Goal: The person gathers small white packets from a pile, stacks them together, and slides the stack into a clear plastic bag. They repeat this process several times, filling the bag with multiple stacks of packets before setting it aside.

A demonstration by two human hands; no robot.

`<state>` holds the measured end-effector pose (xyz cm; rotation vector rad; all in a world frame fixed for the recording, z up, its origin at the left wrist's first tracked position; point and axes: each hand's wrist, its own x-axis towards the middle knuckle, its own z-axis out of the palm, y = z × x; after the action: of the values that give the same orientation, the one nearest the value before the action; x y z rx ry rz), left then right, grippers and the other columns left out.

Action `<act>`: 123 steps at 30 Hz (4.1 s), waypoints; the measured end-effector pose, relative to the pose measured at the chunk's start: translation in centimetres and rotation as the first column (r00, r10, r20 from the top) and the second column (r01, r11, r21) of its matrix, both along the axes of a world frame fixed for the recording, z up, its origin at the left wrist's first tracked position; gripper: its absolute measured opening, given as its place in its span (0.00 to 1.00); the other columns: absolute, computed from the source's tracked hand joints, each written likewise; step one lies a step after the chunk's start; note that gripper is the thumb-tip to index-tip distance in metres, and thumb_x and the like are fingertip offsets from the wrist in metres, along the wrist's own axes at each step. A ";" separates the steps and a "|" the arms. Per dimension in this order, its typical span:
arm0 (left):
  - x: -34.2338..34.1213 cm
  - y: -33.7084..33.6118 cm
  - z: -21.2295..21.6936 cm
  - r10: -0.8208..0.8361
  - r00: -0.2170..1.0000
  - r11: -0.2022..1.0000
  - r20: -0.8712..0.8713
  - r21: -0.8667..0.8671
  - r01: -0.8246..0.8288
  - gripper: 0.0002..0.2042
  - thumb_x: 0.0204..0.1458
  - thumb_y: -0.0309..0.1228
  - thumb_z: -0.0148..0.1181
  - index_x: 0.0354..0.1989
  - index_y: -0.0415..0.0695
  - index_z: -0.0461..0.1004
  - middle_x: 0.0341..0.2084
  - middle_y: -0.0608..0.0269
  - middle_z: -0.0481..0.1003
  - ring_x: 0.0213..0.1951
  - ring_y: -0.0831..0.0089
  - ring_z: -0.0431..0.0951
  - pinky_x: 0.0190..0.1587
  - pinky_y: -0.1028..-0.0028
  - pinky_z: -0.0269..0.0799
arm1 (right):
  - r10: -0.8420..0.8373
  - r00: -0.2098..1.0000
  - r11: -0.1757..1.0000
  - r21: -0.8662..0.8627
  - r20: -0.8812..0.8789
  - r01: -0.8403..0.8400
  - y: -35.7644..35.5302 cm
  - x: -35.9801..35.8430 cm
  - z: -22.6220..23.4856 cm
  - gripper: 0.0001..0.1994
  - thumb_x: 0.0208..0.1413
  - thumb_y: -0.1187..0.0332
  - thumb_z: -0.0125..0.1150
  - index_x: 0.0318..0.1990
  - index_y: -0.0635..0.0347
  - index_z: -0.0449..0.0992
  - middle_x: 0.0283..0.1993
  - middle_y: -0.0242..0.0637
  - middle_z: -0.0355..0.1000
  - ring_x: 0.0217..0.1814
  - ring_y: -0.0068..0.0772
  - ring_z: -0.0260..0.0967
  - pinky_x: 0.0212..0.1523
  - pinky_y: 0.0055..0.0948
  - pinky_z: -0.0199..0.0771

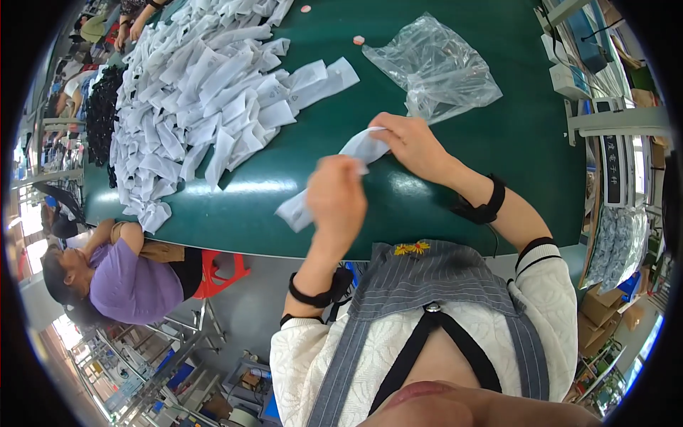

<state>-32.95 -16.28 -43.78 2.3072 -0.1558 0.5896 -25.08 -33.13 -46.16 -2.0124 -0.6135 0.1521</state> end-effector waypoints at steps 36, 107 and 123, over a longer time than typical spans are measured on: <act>-4.3 -0.4 -6.1 -0.201 0.969 0.908 -0.146 0.344 0.240 0.13 0.43 0.30 0.65 0.38 0.46 0.74 0.51 0.58 0.71 0.55 0.61 0.70 0.60 0.54 0.56 | 0.343 0.939 0.851 -0.427 0.008 -0.307 -2.8 -0.7 -3.3 0.10 0.51 0.77 0.56 0.42 0.59 0.74 0.40 0.42 0.73 0.38 0.44 0.72 0.36 0.37 0.74; -3.3 5.2 -6.7 -0.374 0.906 0.861 -0.197 0.288 0.419 0.32 0.33 0.46 0.74 0.47 0.45 0.72 0.53 0.53 0.67 0.54 0.53 0.66 0.61 0.51 0.53 | 0.272 0.957 0.731 -0.624 -0.104 -0.276 -0.1 -0.2 -1.0 0.10 0.56 0.65 0.54 0.43 0.59 0.72 0.35 0.48 0.75 0.40 0.47 0.75 0.39 0.45 0.73; -4.6 4.0 -5.4 -0.275 0.939 0.867 -0.205 0.369 0.334 0.42 0.30 0.48 0.76 0.56 0.40 0.66 0.58 0.49 0.64 0.61 0.49 0.61 0.64 0.47 0.50 | 0.577 0.816 0.730 -0.471 0.038 -0.494 2.1 -1.0 -2.5 0.21 0.48 0.67 0.61 0.51 0.61 0.71 0.42 0.38 0.70 0.48 0.38 0.67 0.48 0.36 0.68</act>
<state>-37.51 -12.24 -49.18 2.6315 -0.6120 0.2363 -26.04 -31.02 -48.69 -2.2370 -1.3903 0.5026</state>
